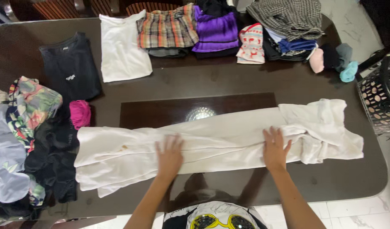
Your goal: The person folds a white shirt and a black garment on a glass table. They smooth the fabric, fold the sleeves and body, and place the folded items into a pile. The person also moves other folded clothes aside to make space.
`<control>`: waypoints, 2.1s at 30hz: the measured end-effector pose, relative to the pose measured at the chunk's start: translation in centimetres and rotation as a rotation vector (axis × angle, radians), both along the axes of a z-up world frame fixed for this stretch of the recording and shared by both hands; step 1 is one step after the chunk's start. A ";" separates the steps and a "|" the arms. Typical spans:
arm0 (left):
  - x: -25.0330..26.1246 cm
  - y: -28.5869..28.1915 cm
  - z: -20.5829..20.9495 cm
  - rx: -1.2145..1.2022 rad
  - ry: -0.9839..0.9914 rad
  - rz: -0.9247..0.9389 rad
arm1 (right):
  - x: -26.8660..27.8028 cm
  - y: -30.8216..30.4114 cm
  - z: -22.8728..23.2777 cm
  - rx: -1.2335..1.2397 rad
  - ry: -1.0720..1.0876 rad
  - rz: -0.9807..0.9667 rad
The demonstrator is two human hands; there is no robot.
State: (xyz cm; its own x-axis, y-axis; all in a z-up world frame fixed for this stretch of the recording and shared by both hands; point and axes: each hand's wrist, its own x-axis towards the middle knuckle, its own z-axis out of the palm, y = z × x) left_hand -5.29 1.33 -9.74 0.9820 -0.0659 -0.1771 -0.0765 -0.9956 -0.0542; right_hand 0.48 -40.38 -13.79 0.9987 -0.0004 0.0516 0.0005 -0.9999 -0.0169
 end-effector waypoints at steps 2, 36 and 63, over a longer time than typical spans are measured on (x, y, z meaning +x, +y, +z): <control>0.8 -4.7 -0.2 -0.169 -0.317 -0.159 | 1.5 -3.8 -0.8 0.113 -0.104 -0.039; 11.3 -42.5 3.8 -1.045 0.051 -0.156 | 7.9 -26.5 8.8 0.683 -0.227 0.122; 2.4 -30.5 -2.0 -0.336 -0.220 -0.069 | 11.4 -30.8 -2.0 0.460 -0.451 -0.179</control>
State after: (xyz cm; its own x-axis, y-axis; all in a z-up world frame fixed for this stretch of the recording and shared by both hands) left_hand -2.91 -29.15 -11.74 0.9854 -0.1510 0.0788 -0.1662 -0.9536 0.2509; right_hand 11.86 -71.18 -15.83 0.8619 -0.2858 0.4188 -0.0580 -0.8762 -0.4785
